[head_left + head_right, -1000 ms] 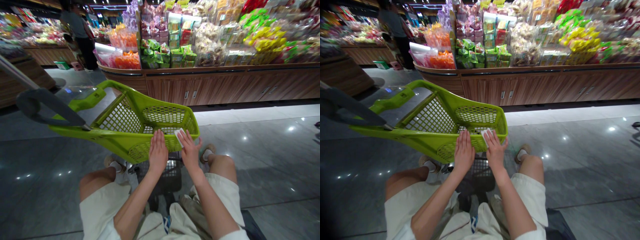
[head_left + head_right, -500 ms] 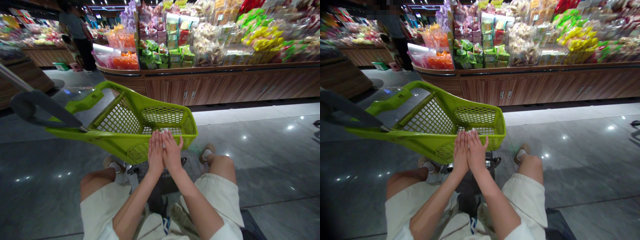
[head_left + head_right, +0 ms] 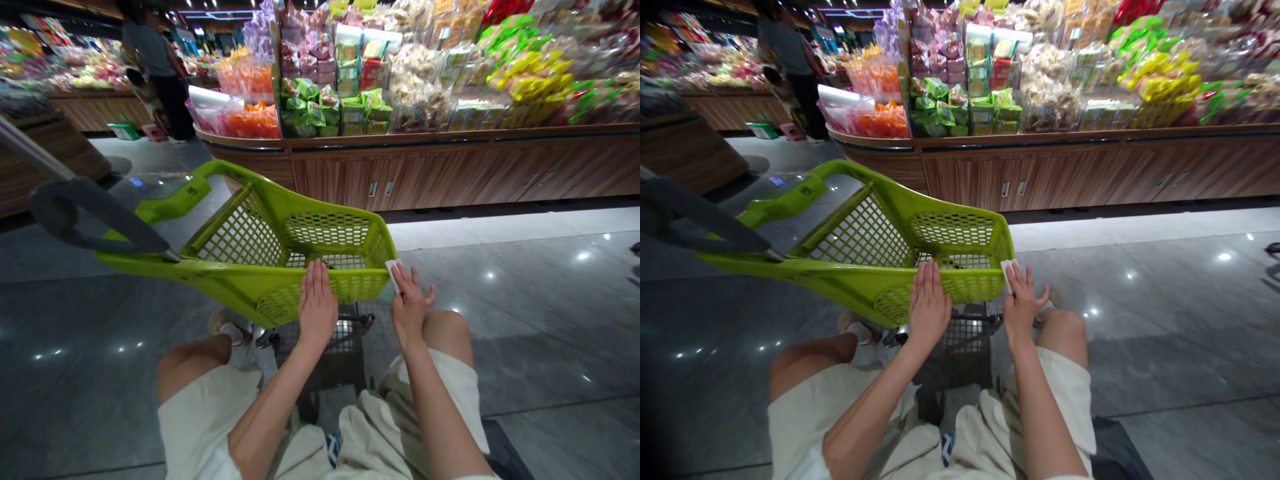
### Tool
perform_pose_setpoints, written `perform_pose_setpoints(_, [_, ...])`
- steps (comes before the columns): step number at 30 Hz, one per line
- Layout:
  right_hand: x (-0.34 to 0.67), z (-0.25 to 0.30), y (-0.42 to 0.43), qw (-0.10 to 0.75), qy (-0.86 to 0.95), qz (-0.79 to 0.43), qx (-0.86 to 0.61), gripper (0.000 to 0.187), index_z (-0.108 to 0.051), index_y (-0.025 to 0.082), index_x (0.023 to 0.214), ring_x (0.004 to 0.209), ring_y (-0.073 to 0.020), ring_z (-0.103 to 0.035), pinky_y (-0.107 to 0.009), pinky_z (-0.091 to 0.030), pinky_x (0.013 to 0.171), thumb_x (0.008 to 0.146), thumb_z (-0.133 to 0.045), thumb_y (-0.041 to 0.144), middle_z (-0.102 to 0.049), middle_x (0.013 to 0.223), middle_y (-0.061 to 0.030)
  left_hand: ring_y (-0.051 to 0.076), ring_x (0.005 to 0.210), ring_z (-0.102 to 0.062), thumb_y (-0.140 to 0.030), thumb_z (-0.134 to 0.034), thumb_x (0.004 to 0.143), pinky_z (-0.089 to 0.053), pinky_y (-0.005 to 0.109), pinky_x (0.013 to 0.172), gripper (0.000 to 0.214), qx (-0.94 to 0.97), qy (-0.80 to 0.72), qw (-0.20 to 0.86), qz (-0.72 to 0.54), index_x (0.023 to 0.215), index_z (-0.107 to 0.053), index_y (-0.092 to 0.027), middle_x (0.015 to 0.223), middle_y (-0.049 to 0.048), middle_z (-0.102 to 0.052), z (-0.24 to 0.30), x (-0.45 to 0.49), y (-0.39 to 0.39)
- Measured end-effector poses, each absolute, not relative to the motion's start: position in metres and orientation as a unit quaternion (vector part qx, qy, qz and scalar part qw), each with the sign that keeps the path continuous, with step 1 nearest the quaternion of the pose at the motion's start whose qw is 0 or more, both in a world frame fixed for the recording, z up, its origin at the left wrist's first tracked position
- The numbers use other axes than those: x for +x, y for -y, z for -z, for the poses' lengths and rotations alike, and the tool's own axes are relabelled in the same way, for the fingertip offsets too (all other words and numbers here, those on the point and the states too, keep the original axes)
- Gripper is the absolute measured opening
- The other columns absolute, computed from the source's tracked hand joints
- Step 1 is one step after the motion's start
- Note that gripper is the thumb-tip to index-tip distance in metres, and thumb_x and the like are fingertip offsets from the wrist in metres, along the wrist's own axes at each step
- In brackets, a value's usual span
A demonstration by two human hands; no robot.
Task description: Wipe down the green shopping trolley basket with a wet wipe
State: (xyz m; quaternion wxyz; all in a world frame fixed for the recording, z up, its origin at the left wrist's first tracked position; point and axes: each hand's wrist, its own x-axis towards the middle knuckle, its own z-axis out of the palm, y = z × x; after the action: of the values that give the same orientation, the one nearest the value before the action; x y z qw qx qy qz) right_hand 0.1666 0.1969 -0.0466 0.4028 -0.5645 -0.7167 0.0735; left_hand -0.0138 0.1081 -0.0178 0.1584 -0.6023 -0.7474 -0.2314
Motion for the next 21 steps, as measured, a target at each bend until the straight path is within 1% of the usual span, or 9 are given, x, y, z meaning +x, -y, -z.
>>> perform_pose_setpoints(2, [0.152, 0.043, -0.191, 0.410, 0.707, -0.074, -0.572, 0.071, -0.054, 0.033, 0.139, 0.144, -0.0244, -0.041, -0.066, -0.009, 0.115, 0.076, -0.038, 0.005, -0.059, 0.144, -0.0054, 0.031, 0.153, -0.019, -0.014, -0.044, 0.090, -0.025, 0.050, 0.124, 0.072, -0.601, 0.748, 0.155, 0.233, 0.155, -0.017, 0.000, 0.160, 0.0231, -0.031, 0.017, -0.012, -0.108])
perform_pose_setpoints(4, [0.128, 0.034, -0.179, 0.405, 0.728, -0.077, -0.548, 0.073, -0.052, 0.033, 0.141, 0.143, -0.0230, -0.042, -0.064, -0.008, 0.117, 0.076, -0.038, 0.003, -0.058, 0.145, -0.0058, 0.031, 0.153, -0.018, -0.016, -0.045, 0.090, -0.026, 0.051, 0.123, 0.073, -0.601, 0.750, 0.154, 0.229, 0.155, -0.015, 0.002, 0.160, 0.0240, -0.030, 0.017, -0.012, -0.109])
perform_pose_setpoints(7, [0.087, 0.018, -0.160, 0.376, 0.799, -0.102, -0.459, 0.073, -0.050, 0.031, 0.142, 0.145, -0.0186, -0.040, -0.056, -0.004, 0.120, 0.076, -0.037, 0.001, -0.055, 0.148, -0.0044, 0.029, 0.154, -0.016, -0.017, -0.044, 0.092, -0.026, 0.050, 0.124, 0.072, -0.598, 0.753, 0.161, 0.220, 0.155, -0.015, 0.001, 0.161, 0.0230, -0.029, 0.019, -0.013, -0.110])
perform_pose_setpoints(10, [0.064, 0.006, -0.149, 0.358, 0.831, -0.128, -0.406, 0.070, -0.050, 0.028, 0.142, 0.146, -0.0152, -0.037, -0.050, -0.004, 0.121, 0.078, -0.037, 0.001, -0.052, 0.150, -0.0041, 0.028, 0.154, -0.016, -0.017, -0.042, 0.093, -0.026, 0.049, 0.124, 0.069, -0.597, 0.755, 0.169, 0.213, 0.156, -0.017, -0.003, 0.162, 0.0205, -0.029, 0.023, -0.016, -0.110])
perform_pose_setpoints(15, [0.092, 0.010, -0.162, 0.343, 0.851, -0.098, -0.385, 0.072, -0.051, 0.031, 0.141, 0.149, -0.0164, -0.032, -0.054, 0.000, 0.120, 0.077, -0.037, 0.000, -0.055, 0.148, -0.0006, 0.028, 0.154, -0.016, -0.015, -0.042, 0.091, -0.025, 0.048, 0.124, 0.072, -0.605, 0.747, 0.168, 0.221, 0.157, -0.014, -0.003, 0.162, 0.0203, -0.029, 0.023, -0.019, -0.109])
perform_pose_setpoints(17, [0.117, 0.018, -0.174, 0.351, 0.837, -0.080, -0.412, 0.072, -0.052, 0.032, 0.140, 0.148, -0.0176, -0.033, -0.055, -0.002, 0.120, 0.076, -0.037, 0.001, -0.056, 0.147, -0.0008, 0.028, 0.153, -0.017, -0.014, -0.042, 0.091, -0.025, 0.049, 0.124, 0.073, -0.607, 0.744, 0.168, 0.223, 0.157, -0.012, -0.003, 0.162, 0.0207, -0.029, 0.022, -0.018, -0.108])
perform_pose_setpoints(21, [0.159, 0.035, -0.194, 0.375, 0.770, -0.077, -0.510, 0.070, -0.057, 0.032, 0.136, 0.145, -0.0212, -0.040, -0.061, -0.009, 0.118, 0.075, -0.038, 0.004, -0.059, 0.144, -0.0022, 0.030, 0.153, -0.018, -0.015, -0.044, 0.091, -0.026, 0.050, 0.123, 0.074, -0.606, 0.744, 0.163, 0.228, 0.156, -0.013, -0.001, 0.161, 0.0222, -0.029, 0.020, -0.016, -0.109])
